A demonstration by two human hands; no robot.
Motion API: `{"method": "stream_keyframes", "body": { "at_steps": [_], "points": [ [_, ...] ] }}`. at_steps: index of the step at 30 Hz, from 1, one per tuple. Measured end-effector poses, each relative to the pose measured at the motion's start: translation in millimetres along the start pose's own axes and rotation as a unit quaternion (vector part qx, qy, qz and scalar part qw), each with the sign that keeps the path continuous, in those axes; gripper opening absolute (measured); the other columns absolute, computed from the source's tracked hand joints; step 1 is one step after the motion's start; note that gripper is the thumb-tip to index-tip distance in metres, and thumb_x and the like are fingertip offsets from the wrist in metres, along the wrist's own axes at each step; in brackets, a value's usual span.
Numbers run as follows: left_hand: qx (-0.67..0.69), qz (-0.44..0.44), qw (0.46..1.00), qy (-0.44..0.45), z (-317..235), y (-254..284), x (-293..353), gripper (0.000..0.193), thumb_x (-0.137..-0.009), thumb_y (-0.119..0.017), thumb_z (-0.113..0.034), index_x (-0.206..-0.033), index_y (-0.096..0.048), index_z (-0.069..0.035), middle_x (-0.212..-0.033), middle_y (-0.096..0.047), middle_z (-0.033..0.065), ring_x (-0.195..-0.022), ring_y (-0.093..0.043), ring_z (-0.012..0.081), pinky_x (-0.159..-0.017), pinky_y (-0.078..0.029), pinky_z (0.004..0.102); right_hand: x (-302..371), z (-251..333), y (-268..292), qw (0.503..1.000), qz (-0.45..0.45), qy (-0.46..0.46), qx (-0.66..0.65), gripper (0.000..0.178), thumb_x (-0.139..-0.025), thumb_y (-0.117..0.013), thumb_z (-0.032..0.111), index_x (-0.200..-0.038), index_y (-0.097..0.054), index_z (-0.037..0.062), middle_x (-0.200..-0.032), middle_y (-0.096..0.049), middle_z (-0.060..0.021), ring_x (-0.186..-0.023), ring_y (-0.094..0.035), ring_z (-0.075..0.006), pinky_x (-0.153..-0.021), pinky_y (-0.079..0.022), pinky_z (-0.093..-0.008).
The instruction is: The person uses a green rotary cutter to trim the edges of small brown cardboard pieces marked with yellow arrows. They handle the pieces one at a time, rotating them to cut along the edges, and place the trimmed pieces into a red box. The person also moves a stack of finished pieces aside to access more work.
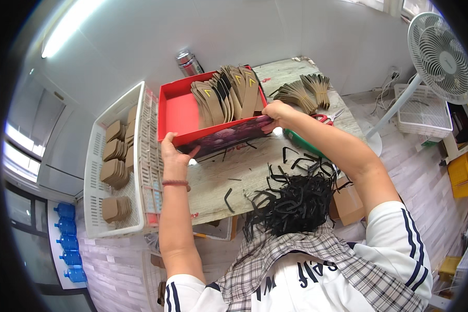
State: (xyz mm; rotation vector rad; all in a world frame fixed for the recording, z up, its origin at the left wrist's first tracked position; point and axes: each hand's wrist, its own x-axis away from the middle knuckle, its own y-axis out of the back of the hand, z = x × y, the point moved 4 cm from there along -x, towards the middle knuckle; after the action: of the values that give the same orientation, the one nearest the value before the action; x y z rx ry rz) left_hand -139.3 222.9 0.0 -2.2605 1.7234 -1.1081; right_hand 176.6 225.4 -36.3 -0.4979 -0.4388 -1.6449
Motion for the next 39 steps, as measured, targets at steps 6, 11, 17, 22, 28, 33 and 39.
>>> {"method": "stream_keyframes", "body": {
  "at_steps": [6,11,17,22,28,33,39],
  "points": [
    [-0.011,-0.023,1.0,0.006,-10.5,-17.0,-22.7,0.059,-0.074,-0.063,-0.022,-0.128,-0.041,-0.011,-0.137,-0.038,0.0143,-0.125,-0.038,0.0354,-0.1,-0.028,0.0656,-22.7,4.6,4.9,0.996,0.01,0.07,0.047,0.047,-0.088,-0.056,0.028,-0.12,-0.051,-0.0055,-0.1,-0.059,-0.0207,-0.082,-0.066,-0.0345,-0.065,-0.06,-0.042],
    [-0.032,0.003,0.999,-0.007,-24.0,0.4,-6.3,0.067,-0.081,-0.067,-0.034,-0.136,-0.037,-0.012,-0.139,-0.034,0.0145,-0.128,-0.031,0.0377,-0.102,-0.027,0.0635,24.5,26.3,86.8,0.753,-0.374,0.286,0.459,0.101,-0.068,-0.062,0.069,-0.141,-0.034,0.0047,-0.141,-0.038,-0.0222,-0.131,-0.036,-0.0372,-0.106,-0.032,-0.0452],
    [-0.119,-0.023,0.909,-0.399,-57.5,-7.8,51.1,0.047,-0.088,-0.058,-0.018,-0.127,-0.043,0.003,-0.122,-0.046,0.0144,-0.114,-0.048,0.0213,-0.089,-0.045,0.0375,-40.1,-16.3,175.6,0.831,-0.339,0.093,0.43,0.117,-0.058,-0.072,0.067,-0.149,-0.016,0.0191,-0.151,-0.013,-0.0253,-0.135,-0.024,-0.0459,-0.108,-0.027,-0.051],
    [-0.224,0.12,0.935,-0.246,-77.6,-65.5,10.1,0.037,-0.087,-0.058,-0.015,-0.12,-0.052,0.002,-0.109,-0.058,0.0122,-0.106,-0.055,0.0222,-0.088,-0.045,0.0354,-96.4,10.0,164.5,0.832,-0.321,0.149,0.426,0.103,-0.066,-0.069,0.061,-0.147,-0.025,0.0162,-0.151,-0.014,-0.0252,-0.132,-0.031,-0.0457,-0.107,-0.031,-0.0477],
    [-0.452,0.021,0.892,0.015,-49.0,-99.2,-83.1,0.065,-0.071,-0.077,-0.024,-0.124,-0.049,0.001,-0.126,-0.045,0.0219,-0.118,-0.043,0.0322,-0.093,-0.038,0.0475,-105.7,38.4,146.4,0.728,-0.398,0.26,0.494,0.073,-0.081,-0.063,0.048,-0.136,-0.042,0.0041,-0.144,-0.032,-0.0229,-0.128,-0.038,-0.0396,-0.106,-0.033,-0.042],
    [-0.483,0.026,0.872,0.07,-36.0,-118.6,-80.2,0.092,-0.07,-0.081,-0.023,-0.137,-0.026,0.008,-0.125,-0.044,0.025,-0.113,-0.045,0.0334,-0.097,-0.035,0.0479,-12.6,62.4,59.7,0.911,-0.093,0.398,0.055,0.036,-0.087,-0.064,0.024,-0.109,-0.062,-0.0044,-0.089,-0.066,-0.0097,-0.077,-0.062,-0.0144,-0.069,-0.05,-0.0264],
    [-0.414,0.045,0.903,0.104,-17.2,-123.6,-93.6,0.048,-0.071,-0.08,-0.018,-0.107,-0.054,0.001,-0.099,-0.06,0.0116,-0.096,-0.056,0.0267,-0.091,-0.042,0.0443,1.1,61.6,2.3,0.948,0.023,0.284,0.14,0.051,-0.082,-0.068,0.031,-0.112,-0.058,-0.0095,-0.094,-0.065,-0.0114,-0.084,-0.062,-0.015,-0.074,-0.051,-0.0288]
  ]
}}
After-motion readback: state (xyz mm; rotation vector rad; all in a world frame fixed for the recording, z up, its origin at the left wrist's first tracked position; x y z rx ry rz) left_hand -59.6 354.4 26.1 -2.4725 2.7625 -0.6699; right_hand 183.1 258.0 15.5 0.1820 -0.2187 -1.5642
